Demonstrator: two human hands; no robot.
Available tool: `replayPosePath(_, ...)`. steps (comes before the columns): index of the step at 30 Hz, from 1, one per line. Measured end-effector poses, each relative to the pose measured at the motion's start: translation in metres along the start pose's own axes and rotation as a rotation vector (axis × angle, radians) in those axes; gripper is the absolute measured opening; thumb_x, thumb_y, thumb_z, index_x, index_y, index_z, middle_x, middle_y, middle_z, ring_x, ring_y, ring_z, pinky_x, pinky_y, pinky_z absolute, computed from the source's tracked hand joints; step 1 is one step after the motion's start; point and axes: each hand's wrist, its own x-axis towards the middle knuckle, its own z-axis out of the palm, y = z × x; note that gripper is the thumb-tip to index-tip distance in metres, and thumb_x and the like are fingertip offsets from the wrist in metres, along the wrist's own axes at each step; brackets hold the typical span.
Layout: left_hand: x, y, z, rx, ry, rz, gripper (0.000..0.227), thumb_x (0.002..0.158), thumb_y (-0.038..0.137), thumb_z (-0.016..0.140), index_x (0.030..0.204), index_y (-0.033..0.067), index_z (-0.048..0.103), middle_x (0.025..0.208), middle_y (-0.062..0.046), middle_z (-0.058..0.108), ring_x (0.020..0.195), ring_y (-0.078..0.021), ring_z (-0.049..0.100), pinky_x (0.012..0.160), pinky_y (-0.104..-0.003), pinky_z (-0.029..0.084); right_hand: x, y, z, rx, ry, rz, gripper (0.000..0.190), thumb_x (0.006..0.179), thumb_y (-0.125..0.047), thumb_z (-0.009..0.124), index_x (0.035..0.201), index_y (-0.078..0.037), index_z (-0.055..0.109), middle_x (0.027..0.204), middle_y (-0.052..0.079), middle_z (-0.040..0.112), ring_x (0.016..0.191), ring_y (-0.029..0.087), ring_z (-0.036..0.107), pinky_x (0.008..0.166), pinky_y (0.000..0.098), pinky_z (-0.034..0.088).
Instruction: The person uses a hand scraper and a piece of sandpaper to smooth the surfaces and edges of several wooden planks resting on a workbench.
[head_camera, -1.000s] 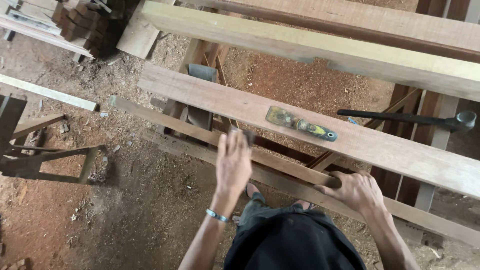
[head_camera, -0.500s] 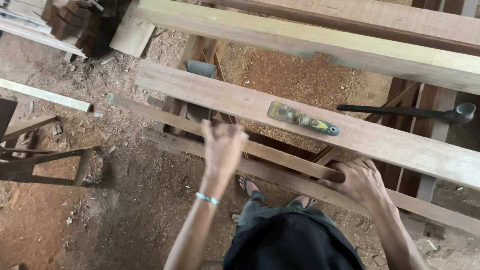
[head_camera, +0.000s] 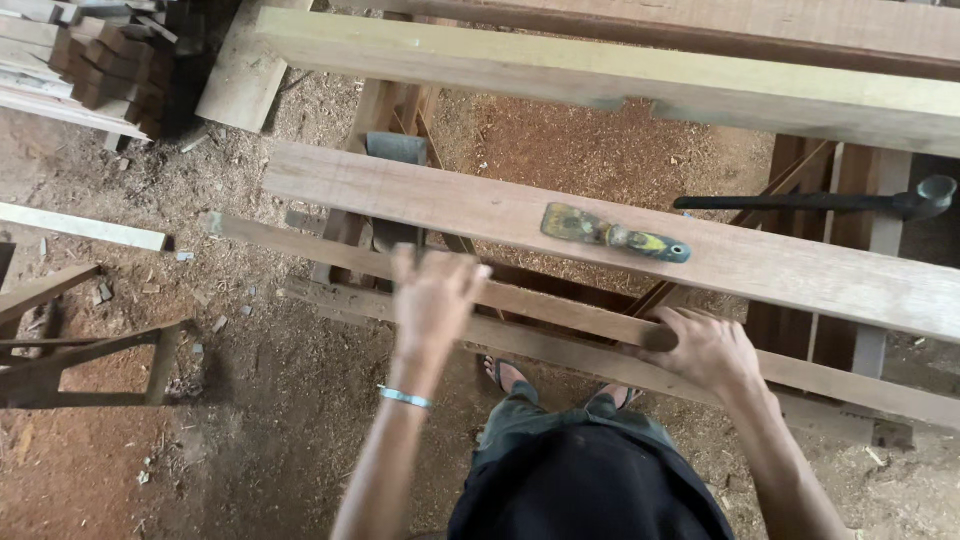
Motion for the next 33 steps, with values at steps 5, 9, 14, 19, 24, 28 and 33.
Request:
replayPosePath(5, -0.010, 0.029, 0.020, -0.322, 0.196, 0.227, 0.025, 0.104, 0.033, 0.060, 0.112, 0.0152, 0.076, 0.118, -0.004, 0.076, 0.121, -0.0186, 0.065, 0.122, -0.054, 0.033, 0.003, -0.002, 0.003, -0.024, 0.079, -0.006, 0.111, 0.058, -0.097, 0.047, 0.150, -0.035, 0.047, 0.141, 0.007, 0.064, 0.120, 0.023, 0.071, 0.103, 0.0467, 0.058)
replayPosePath(9, -0.021, -0.043, -0.002, -0.493, 0.211, 0.058, 0.019, 0.109, 0.027, 0.062, 0.116, 0.0130, 0.072, 0.124, -0.007, 0.074, 0.122, -0.0192, 0.066, 0.115, -0.039, 0.044, 0.007, -0.002, 0.006, -0.071, 0.149, -0.020, 0.108, 0.063, -0.101, 0.050, 0.145, -0.030, 0.049, 0.139, 0.010, 0.062, 0.121, 0.025, 0.066, 0.101, 0.0492, 0.054)
replayPosePath(14, 0.003, -0.058, -0.005, -0.172, 0.114, 0.036, 0.016, 0.099, 0.020, 0.064, 0.094, 0.0121, 0.077, 0.094, -0.006, 0.079, 0.093, -0.0158, 0.073, 0.117, -0.056, 0.035, 0.008, 0.003, 0.012, -0.047, 0.109, 0.031, 0.108, 0.061, -0.096, 0.047, 0.149, -0.034, 0.048, 0.131, 0.009, 0.069, 0.107, 0.022, 0.076, 0.087, 0.0420, 0.067)
replayPosePath(19, 0.020, -0.036, 0.009, -0.050, -0.197, 0.180, 0.033, 0.107, 0.035, 0.057, 0.097, 0.0093, 0.075, 0.087, -0.009, 0.078, 0.079, -0.0181, 0.072, 0.103, -0.043, 0.047, 0.009, 0.000, 0.009, -0.107, 0.089, 0.058, 0.106, 0.059, -0.094, 0.054, 0.145, -0.032, 0.052, 0.121, 0.005, 0.075, 0.104, 0.019, 0.077, 0.092, 0.0401, 0.065)
replayPosePath(24, 0.007, -0.070, -0.004, -0.166, -0.090, 0.287, 0.036, 0.108, 0.035, 0.054, 0.107, 0.0047, 0.074, 0.098, -0.010, 0.077, 0.087, -0.0198, 0.072, 0.093, -0.039, 0.053, 0.008, -0.006, 0.004, -0.071, 0.288, -0.048, 0.094, 0.057, -0.090, 0.060, 0.131, -0.032, 0.062, 0.119, 0.000, 0.076, 0.107, 0.016, 0.075, 0.091, 0.0358, 0.063)
replayPosePath(28, 0.002, -0.065, -0.012, -0.035, 0.075, 0.400, 0.058, 0.099, 0.051, 0.051, 0.116, -0.0016, 0.070, 0.119, -0.019, 0.070, 0.109, -0.0285, 0.067, 0.088, -0.035, 0.056, 0.006, -0.006, 0.004, -0.098, 0.057, 0.074, 0.096, 0.064, -0.089, 0.061, 0.142, -0.033, 0.055, 0.124, -0.002, 0.074, 0.111, 0.015, 0.074, 0.096, 0.0343, 0.062)
replayPosePath(33, 0.015, -0.035, -0.014, 0.002, -0.093, 0.286, 0.059, 0.104, 0.050, 0.047, 0.114, -0.0045, 0.067, 0.111, -0.018, 0.067, 0.107, -0.0286, 0.063, 0.096, -0.040, 0.057, 0.006, -0.008, -0.007, -0.060, 0.191, -0.091, 0.086, 0.069, -0.086, 0.060, 0.133, -0.029, 0.061, 0.134, -0.005, 0.069, 0.120, 0.016, 0.068, 0.102, 0.0368, 0.058)
